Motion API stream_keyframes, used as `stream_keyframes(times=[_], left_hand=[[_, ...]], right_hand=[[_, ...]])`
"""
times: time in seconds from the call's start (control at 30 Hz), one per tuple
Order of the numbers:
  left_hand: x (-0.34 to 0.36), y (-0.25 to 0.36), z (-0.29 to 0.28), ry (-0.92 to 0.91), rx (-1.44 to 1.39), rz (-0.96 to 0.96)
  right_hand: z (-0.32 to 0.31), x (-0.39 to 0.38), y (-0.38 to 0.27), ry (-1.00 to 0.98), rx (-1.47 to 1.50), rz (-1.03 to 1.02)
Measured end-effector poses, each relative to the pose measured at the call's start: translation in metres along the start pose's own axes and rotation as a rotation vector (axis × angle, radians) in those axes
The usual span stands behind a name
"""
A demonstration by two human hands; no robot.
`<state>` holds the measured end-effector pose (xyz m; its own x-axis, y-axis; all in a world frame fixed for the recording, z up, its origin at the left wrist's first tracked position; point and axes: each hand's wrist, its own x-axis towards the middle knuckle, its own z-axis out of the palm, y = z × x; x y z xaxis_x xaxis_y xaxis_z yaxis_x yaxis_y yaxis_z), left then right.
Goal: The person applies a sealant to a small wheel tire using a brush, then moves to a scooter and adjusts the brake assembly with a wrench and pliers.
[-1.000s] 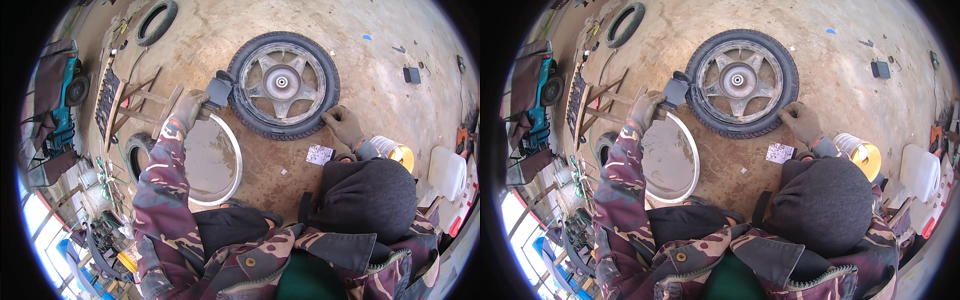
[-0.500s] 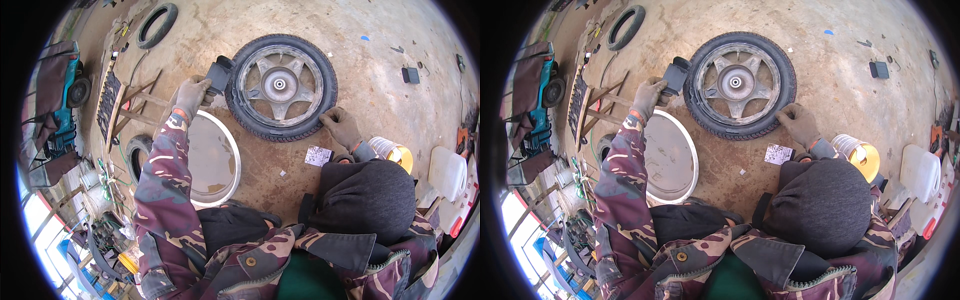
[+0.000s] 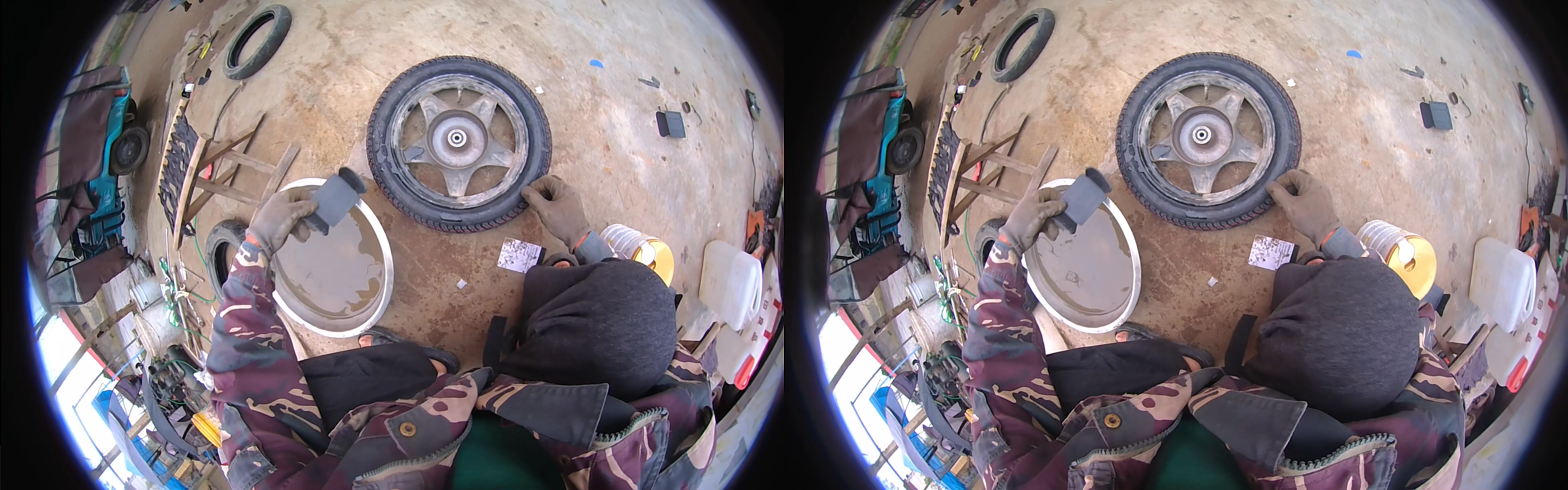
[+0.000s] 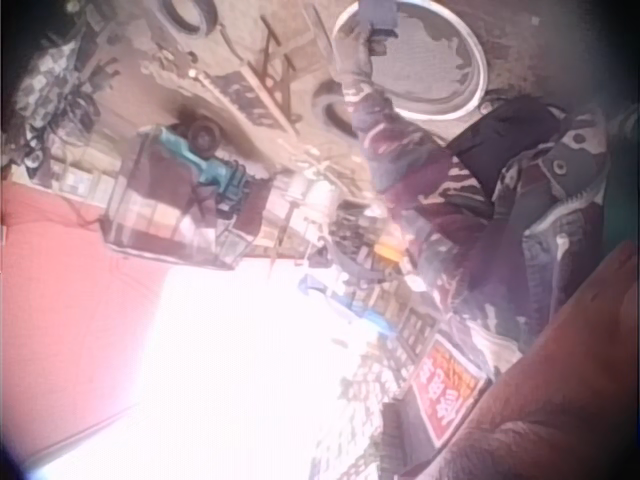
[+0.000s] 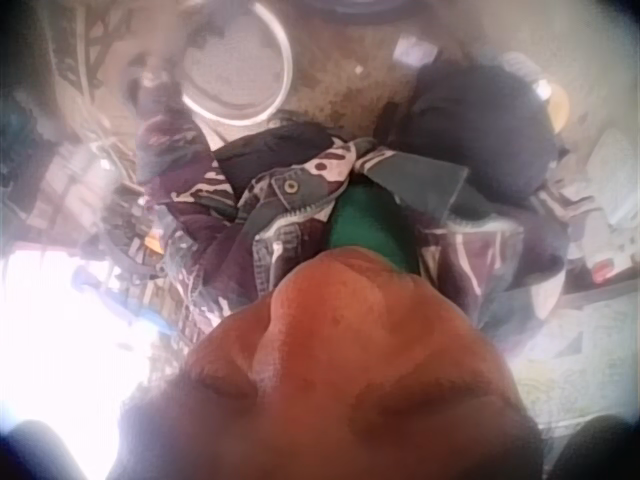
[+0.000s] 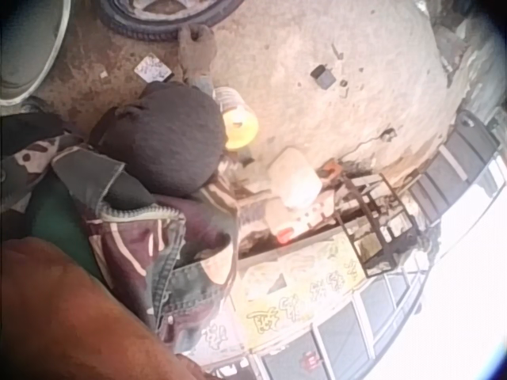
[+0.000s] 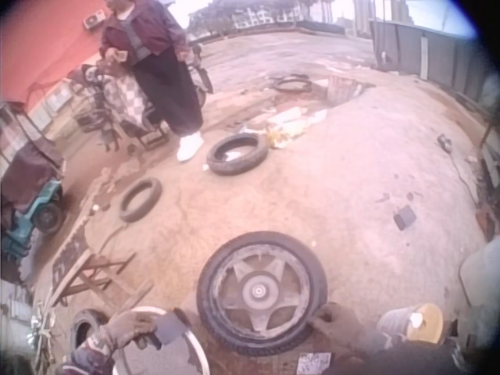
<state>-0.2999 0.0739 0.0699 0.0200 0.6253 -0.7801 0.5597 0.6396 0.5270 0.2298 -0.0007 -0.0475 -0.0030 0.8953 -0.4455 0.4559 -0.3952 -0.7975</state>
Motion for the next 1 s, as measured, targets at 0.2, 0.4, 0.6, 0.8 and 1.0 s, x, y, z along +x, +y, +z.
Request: stream_keyframes(times=[0.2,0.4,0.6,0.8,1.0], left_hand=[[-0.017,-0.083,-0.025,-0.03,0.168,-0.206],[-0.009,-0.123,-0.012,-0.071,0.157,-0.264],[-0.016,-0.118,-0.026,-0.19,-0.159,-0.163],[0.001,-0.05,-0.028,-0.139,-0.261,0.012],[0.058,0.042,0.003,-0.009,-0.136,0.148]], right_hand=[[0.002,0.001,0.0,0.03,0.004,-0.032],[0.001,0.001,-0.002,0.002,0.024,0.04],[0.003,0.002,-0.001,0.006,0.041,0.043],[0.001,0.0,-0.004,-0.003,0.0,0.016],[0.001,0.001,-0.003,-0.003,-0.004,0.002]])
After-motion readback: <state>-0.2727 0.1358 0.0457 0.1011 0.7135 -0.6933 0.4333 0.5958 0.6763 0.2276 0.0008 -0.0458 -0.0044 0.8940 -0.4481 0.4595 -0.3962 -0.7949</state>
